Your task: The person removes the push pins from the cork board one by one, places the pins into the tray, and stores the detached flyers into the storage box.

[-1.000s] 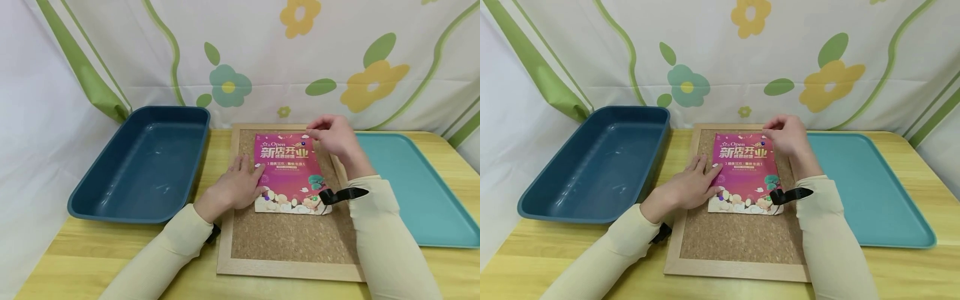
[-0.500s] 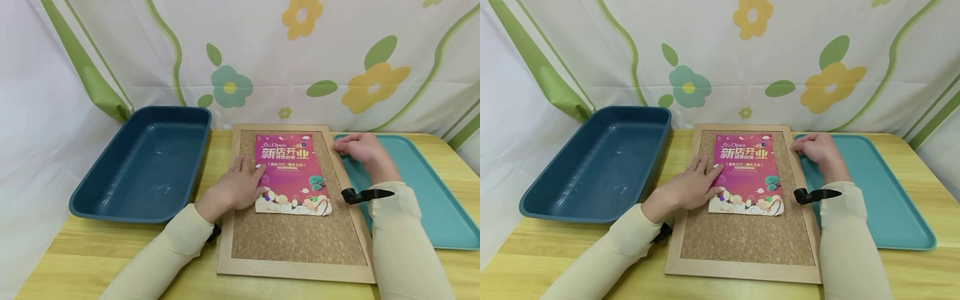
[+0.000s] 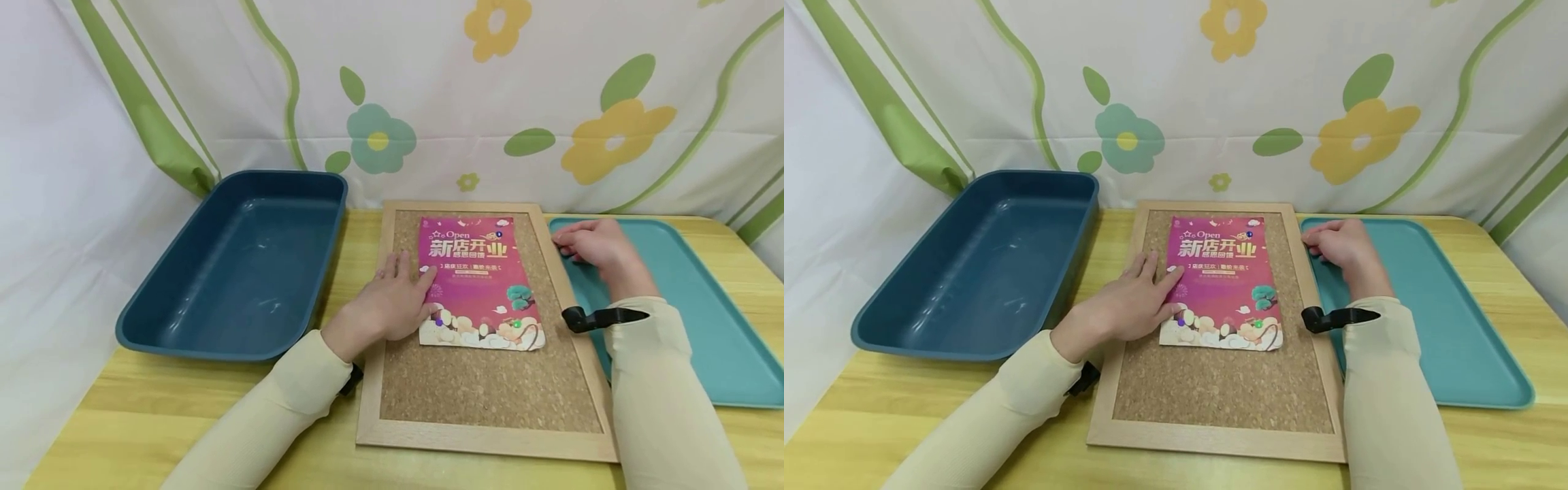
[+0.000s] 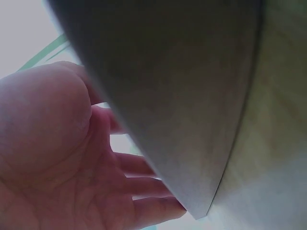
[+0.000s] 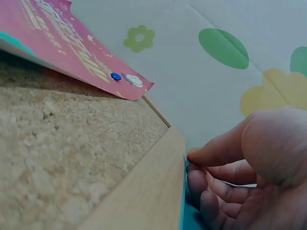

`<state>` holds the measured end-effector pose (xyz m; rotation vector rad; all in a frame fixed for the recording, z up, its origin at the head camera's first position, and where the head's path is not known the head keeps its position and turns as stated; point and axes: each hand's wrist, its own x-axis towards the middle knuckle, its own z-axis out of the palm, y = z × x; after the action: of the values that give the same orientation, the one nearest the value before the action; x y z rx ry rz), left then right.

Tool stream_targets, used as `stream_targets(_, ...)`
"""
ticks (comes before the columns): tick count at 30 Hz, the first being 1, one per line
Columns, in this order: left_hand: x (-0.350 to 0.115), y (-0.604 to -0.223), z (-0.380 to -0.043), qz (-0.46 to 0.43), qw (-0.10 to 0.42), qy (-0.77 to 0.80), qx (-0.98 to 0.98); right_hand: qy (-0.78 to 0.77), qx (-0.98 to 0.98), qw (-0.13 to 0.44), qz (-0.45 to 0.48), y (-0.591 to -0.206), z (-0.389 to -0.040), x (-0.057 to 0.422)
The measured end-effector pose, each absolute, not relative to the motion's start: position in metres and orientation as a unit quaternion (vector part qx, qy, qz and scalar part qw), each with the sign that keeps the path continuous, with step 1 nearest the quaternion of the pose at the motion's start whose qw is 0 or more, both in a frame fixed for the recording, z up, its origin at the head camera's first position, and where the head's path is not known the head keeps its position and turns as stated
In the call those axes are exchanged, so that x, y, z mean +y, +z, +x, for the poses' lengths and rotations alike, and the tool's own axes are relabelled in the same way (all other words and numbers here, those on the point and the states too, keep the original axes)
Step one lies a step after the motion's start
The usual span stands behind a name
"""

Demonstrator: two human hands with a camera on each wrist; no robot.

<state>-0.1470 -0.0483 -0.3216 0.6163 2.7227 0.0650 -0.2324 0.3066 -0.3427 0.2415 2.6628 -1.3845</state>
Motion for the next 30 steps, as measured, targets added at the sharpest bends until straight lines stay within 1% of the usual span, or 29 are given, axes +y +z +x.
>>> stream_targets(17, -0.0463, -0.3201, -0.1467, 0.216, 0.178, 0.018, 0.960, -0.458, 0.881, 0.070, 0.098, -0.3439, -0.2321, 0.3085)
stream_targets(30, -0.0478, -0.3204, -0.1467, 0.214, 0.179, 0.023, 0.960, -0.460, 0.880, 0.063, 0.097, -0.3463, -0.2328, 0.3108)
